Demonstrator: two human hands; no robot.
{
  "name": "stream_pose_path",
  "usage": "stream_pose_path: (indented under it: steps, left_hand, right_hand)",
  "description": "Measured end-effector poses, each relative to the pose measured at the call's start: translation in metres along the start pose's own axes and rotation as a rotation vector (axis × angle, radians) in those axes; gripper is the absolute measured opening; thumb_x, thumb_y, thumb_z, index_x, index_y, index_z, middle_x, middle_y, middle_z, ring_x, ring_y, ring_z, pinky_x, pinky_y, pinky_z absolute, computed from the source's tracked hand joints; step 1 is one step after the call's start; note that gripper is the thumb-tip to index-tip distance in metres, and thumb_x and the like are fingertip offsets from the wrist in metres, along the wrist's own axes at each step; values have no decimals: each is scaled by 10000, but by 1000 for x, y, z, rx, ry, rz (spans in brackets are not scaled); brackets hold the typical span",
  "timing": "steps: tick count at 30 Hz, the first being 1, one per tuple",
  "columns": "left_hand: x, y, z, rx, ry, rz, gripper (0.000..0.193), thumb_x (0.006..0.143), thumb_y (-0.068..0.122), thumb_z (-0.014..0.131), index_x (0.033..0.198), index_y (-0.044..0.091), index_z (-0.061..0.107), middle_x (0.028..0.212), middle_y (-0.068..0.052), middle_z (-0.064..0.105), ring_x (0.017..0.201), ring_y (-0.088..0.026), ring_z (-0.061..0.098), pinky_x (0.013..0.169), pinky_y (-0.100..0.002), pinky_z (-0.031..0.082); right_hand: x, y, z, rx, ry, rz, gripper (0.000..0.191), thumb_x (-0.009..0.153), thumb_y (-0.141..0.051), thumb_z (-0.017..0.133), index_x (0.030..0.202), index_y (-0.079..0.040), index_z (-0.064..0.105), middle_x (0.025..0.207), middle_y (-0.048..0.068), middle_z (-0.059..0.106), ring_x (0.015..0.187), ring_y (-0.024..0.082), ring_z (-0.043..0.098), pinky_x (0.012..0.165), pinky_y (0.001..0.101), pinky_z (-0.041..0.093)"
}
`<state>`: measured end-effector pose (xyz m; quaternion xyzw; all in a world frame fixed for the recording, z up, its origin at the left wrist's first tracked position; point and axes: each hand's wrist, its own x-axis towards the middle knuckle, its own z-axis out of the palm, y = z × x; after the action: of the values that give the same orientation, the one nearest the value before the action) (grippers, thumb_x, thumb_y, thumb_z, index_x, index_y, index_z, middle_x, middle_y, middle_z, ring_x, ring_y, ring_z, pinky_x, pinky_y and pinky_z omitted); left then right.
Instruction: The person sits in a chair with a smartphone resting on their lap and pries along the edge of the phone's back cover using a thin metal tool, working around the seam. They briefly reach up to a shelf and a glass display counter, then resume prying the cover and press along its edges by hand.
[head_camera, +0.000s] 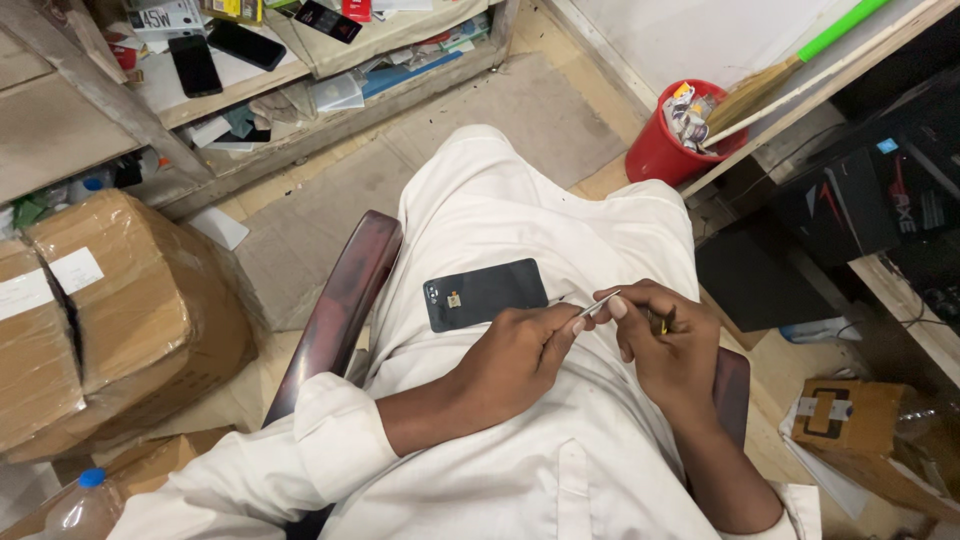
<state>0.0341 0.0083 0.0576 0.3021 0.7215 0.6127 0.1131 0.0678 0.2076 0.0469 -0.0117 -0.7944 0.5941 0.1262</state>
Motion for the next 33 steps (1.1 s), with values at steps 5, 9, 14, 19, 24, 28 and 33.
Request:
stream_pose_path:
  steps: [5, 9, 14, 19, 24, 28, 33]
  left_hand:
    - [-1, -4, 1, 41, 28, 72, 194, 1067, 121, 530, 1036, -24, 655, 801, -228, 661, 646, -376, 630, 603, -414, 484]
    - [-1, -7, 3, 53, 11, 38, 209, 1065, 131, 543, 985, -25, 656, 733, -228, 640, 600, -387, 613, 571, -422, 476]
    - [0, -9, 3, 1, -52, -55, 216, 1046, 144, 540, 959, -15, 657, 580, -186, 602, 475, -297, 613, 519, -408, 475]
    - [1, -9, 3, 55, -48, -49, 222, 1044, 138, 558, 996, -8, 719, 575, -202, 587, 450, -302, 572, 508, -405, 456]
    - [0, -7, 1, 0, -72, -63, 234, 1035, 116, 529, 1039, -12, 725, 554, -169, 559, 432, -229, 510, 496, -376, 438]
    - [1, -5, -1, -100, -69, -108, 260, 1062, 149, 507, 1083, -7, 714, 543, -87, 575, 466, -115, 535, 511, -321, 475]
    - [1, -3, -1, -81, -65, -141, 268, 1069, 156, 513, 1090, -12, 721, 525, -94, 549, 467, -128, 509, 501, -324, 459]
  right_hand:
    - [-1, 6, 0, -54, 39, -39, 101, 964, -5, 659, 895, 57, 699, 784, 58, 687, 533, 22, 505, 471, 188, 375]
    - [3, 9, -2, -95, 29, -130, 58, 944, 26, 673, 889, 41, 685, 789, 33, 658, 642, 23, 562, 560, 187, 418]
    - [6, 7, -6, -270, 27, -197, 49, 851, 66, 703, 820, 36, 680, 733, 30, 640, 606, 40, 499, 547, 204, 367]
    - [7, 5, -1, -428, 192, -313, 77, 821, 104, 715, 807, 45, 667, 747, 44, 641, 609, 44, 512, 566, 203, 369]
    - [15, 0, -22, -213, 285, -234, 58, 965, 66, 736, 1003, 21, 734, 934, 33, 680, 745, 12, 547, 662, 179, 404]
    - [13, -2, -29, -217, 239, -220, 105, 895, 43, 799, 972, 23, 732, 957, 37, 673, 714, 4, 482, 626, 177, 347]
    - [13, -4, -24, -257, 213, -129, 135, 908, 50, 776, 1021, 3, 718, 960, 13, 670, 666, -8, 488, 583, 165, 362]
